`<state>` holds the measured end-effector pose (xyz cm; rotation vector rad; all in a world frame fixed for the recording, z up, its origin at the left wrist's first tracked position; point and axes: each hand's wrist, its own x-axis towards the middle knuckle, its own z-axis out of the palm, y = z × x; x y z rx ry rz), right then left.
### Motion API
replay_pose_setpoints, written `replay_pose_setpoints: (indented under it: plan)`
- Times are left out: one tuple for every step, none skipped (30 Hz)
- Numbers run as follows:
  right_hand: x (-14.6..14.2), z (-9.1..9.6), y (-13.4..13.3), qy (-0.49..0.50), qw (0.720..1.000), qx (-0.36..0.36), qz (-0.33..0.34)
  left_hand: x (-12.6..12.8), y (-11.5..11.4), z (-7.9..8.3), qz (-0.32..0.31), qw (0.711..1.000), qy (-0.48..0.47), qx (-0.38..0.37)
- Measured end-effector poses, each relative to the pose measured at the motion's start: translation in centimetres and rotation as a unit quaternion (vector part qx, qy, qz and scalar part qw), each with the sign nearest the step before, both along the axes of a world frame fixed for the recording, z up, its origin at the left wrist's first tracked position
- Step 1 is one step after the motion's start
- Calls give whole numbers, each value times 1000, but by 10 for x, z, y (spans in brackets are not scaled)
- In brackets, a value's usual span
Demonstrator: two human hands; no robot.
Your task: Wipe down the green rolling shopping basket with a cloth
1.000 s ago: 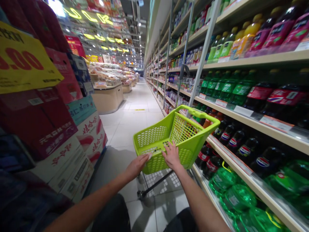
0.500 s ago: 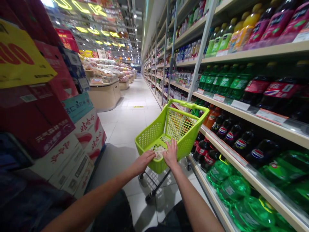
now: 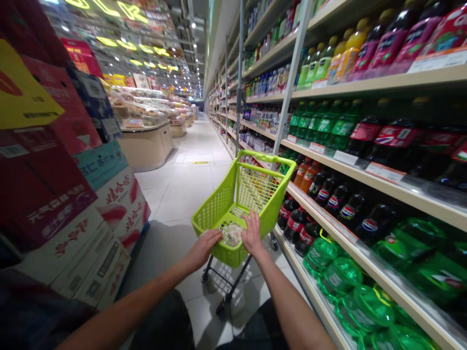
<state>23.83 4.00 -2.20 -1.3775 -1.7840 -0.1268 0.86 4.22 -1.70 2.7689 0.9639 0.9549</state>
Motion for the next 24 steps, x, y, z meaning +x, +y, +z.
replay_pose_setpoints:
  plan:
    - [4, 0, 1, -1, 1000, -7, 1, -4, 0, 0, -13, 1000, 3, -1]
    - [7, -2, 2, 3, 1000, -13, -4, -11, 3, 2, -14, 1000, 7, -7]
    - [9, -4, 4, 12, 1000, -18, -19, -20, 9, 6, 0, 1000, 9, -18]
    - [10, -8, 5, 29, 998, -23, -40, -28, 17, 10, 23, 999, 10, -32]
    - [11, -13, 7, 51, 996, -30, -63, -34, 24, 15, 52, 997, 11, -47]
    - [10, -18, 9, 74, 993, -40, -82, -35, 28, 18, 80, 995, 12, -61]
    - [9, -22, 11, 94, 990, -50, -93, -31, 30, 20, 96, 992, 18, -74]
    - [8, -25, 13, 109, 988, -60, -95, -20, 27, 21, 103, 991, 22, -85]
    - [8, -27, 15, 118, 986, -70, -93, -4, 21, 19, 107, 990, 21, -91]
    - [8, -28, 17, 122, 985, -80, -91, 15, 12, 16, 93, 991, 17, -89]
    - [8, -27, 18, 123, 984, -89, -91, 33, 2, 12, 65, 994, 11, -82]
    - [9, -25, 18, 121, 984, -97, -92, 50, -7, 8, 29, 997, 7, -71]
    - [11, -21, 18, 118, 983, -104, -97, 61, -15, 4, -4, 998, 5, -58]
    - [13, -17, 17, 114, 982, -109, -104, 65, -19, 1, -28, 998, 5, -50]
    - [15, -12, 15, 112, 981, -114, -113, 61, -20, 0, -35, 998, 5, -49]
    - [17, -8, 13, 110, 979, -122, -122, 50, -17, -1, -26, 998, 5, -54]
    - [18, -3, 11, 110, 976, -138, -130, 35, -10, 0, -4, 998, 7, -68]
    - [19, 2, 10, 111, 971, -161, -138, 18, -2, 1, 58, 995, -7, -86]
    - [18, 6, 8, 112, 965, -188, -144, 1, 7, 3, 96, 991, -15, -91]
    - [17, 10, 7, 113, 959, -213, -149, -12, 15, 4, 126, 987, -22, -95]
    - [16, 13, 7, 113, 953, -234, -154, -19, 22, 3, 169, 980, -24, -102]
    - [14, 16, 7, 114, 948, -249, -160, -21, 25, 2, 200, 974, -29, -103]
    - [12, 19, 7, 114, 945, -259, -166, -17, 26, -1, 226, 968, -34, -101]
    - [11, 21, 7, 113, 942, -265, -174, -9, 24, -4, 245, 964, -40, -96]
